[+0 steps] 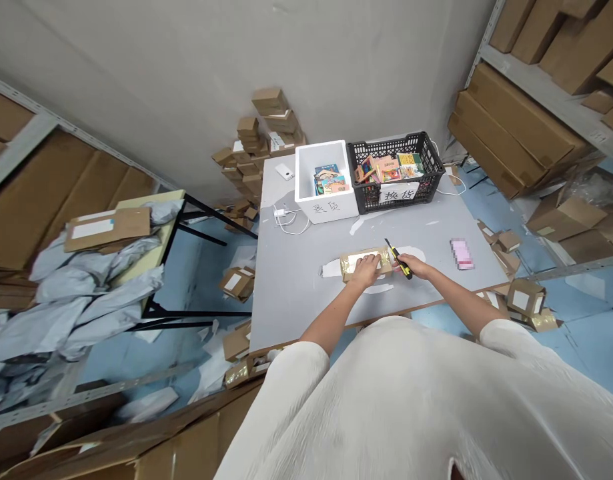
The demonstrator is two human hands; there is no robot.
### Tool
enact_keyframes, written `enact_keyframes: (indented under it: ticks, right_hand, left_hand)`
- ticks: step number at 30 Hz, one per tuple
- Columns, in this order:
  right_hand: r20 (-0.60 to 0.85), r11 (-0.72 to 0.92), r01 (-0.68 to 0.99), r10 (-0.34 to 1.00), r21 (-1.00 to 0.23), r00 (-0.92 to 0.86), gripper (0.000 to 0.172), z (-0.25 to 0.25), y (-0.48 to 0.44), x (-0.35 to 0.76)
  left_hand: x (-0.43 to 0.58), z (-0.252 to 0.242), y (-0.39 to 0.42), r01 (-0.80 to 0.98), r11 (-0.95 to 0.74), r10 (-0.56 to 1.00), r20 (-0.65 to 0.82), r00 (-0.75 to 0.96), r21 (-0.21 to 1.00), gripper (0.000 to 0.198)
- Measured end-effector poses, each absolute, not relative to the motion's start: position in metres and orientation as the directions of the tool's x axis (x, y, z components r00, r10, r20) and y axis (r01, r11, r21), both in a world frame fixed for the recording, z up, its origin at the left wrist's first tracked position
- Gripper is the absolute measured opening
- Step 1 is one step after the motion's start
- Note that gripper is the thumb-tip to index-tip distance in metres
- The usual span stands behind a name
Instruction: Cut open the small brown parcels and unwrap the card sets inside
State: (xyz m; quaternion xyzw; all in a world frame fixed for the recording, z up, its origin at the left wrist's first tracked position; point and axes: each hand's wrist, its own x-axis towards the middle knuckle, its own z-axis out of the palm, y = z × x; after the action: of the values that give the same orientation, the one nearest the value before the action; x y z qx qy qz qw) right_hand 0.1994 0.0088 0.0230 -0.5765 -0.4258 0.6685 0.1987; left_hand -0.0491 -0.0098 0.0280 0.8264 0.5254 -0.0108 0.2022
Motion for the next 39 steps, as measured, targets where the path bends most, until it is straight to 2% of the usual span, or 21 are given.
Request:
enact_keyframes:
  ticks: [4,8,13,17,21,26,28,31,33,36,39]
  right_hand:
    - [-0.556,-0.412,0.466,0.8,-0.783,-0.227,0.03,0.032,0.015,0.227]
    - [-0.453,-0.207,0.581,0.833,-0.787,-0.317,0.028,0.044,0.025,0.252]
    - [-0.381,0.087,0.731,0.808,-0.677,-0.449,0.028,0.053,0.044,0.261]
    - [-0.323,0.236,0.787,0.817,-0.569,-0.479,0.023,0.05,0.063,0.251]
    - [-0.268,0.318,0.765,0.804,-0.56,-0.53,0.021,0.044,0.08,0.233]
    - [-0.287,0.317,0.761,0.789,-0.567,-0.543,0.018,0.042,0.088,0.22]
    - [-0.36,0.241,0.767,0.773,-0.594,-0.522,0.018,0.041,0.086,0.224]
    - [-0.53,0.069,0.765,0.682,-0.64,-0.505,0.024,0.04,0.075,0.235]
    - [-0.586,-0.003,0.752,0.628,-0.66,-0.512,0.029,0.039,0.065,0.243]
    - [-0.578,-0.04,0.716,0.622,-0.697,-0.528,0.031,0.039,0.049,0.254]
    - [-0.56,-0.113,0.686,0.679,-0.718,-0.474,0.034,0.043,0.038,0.266]
  left_hand:
    - [-0.043,0.018,-0.009,0.877,-0.352,0.877,-0.213,0.431,0.327,0.067]
    - [-0.039,0.012,-0.007,0.889,-0.319,0.891,-0.216,0.4,0.328,0.063]
    - [-0.036,0.011,-0.008,0.899,-0.311,0.895,-0.223,0.386,0.308,0.055]
    - [-0.035,0.011,-0.013,0.9,-0.334,0.899,-0.192,0.393,0.28,0.059]
    - [-0.035,0.01,-0.018,0.907,-0.315,0.913,-0.174,0.37,0.279,0.064]
    - [-0.035,0.009,-0.022,0.91,-0.302,0.918,-0.172,0.358,0.283,0.066]
    - [-0.035,0.008,-0.022,0.906,-0.296,0.919,-0.169,0.356,0.302,0.067]
    - [-0.037,0.009,-0.022,0.894,-0.282,0.922,-0.16,0.353,0.349,0.067]
    - [-0.038,0.009,-0.021,0.889,-0.277,0.922,-0.159,0.353,0.364,0.065]
    - [-0.039,0.011,-0.019,0.89,-0.269,0.923,-0.166,0.348,0.369,0.061]
    - [-0.042,0.013,-0.018,0.882,-0.266,0.92,-0.172,0.353,0.388,0.06]
